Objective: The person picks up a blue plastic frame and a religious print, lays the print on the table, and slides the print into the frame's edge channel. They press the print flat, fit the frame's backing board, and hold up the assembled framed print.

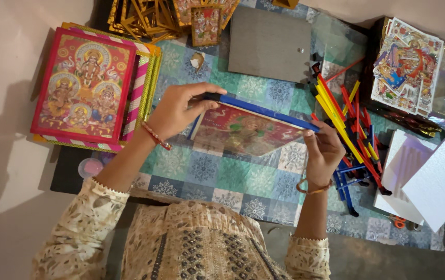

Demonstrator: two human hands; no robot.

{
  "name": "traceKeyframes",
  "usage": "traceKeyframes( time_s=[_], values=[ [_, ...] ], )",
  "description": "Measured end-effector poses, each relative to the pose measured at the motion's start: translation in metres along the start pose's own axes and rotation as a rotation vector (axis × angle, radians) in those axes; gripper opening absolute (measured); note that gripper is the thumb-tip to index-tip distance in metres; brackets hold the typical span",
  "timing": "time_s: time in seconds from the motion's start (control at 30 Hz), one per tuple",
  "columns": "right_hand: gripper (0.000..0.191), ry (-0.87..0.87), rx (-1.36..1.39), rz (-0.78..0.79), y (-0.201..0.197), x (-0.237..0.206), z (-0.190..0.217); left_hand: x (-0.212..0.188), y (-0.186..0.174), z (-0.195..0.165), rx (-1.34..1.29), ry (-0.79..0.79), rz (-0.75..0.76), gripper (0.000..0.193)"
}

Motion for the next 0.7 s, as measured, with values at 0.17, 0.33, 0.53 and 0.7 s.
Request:
traceKeyframes(
  time_s=[0.17, 0.33, 0.53, 0.7],
  values=[
    [0.022, 0.066, -0.053, 0.07, -0.002, 0.0, 0.01, -0.004, 0.001, -0.004, 0.038, 0.089, -0.019, 0.024],
    [0.026, 0.005, -0.21, 0.096, 0.001, -0.002, 0.032, -0.002, 0.003, -0.003, 0.126, 0.098, 0.019, 0.023],
    [0.027, 0.026, -0.236, 0.057, 0.005, 0.004, 0.03, 0.001, 0.003, -0.007, 0.156, 0.174, -0.007, 0.027],
    [0.025, -0.074, -0.163, 0.074, 0.008, 0.005, 0.023, 0.001, 0.007, -0.007, 0.222, 0.184, -0.013, 0.029]
  ],
)
Point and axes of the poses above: each hand's wrist, its own x-axis towards the middle knuckle, its own y-axis out of the palm, z = x × y, the point moved 6 cm from there along x, towards the middle knuckle, and after that the axes turned 15 degrees about y, right-handed, at the moved point
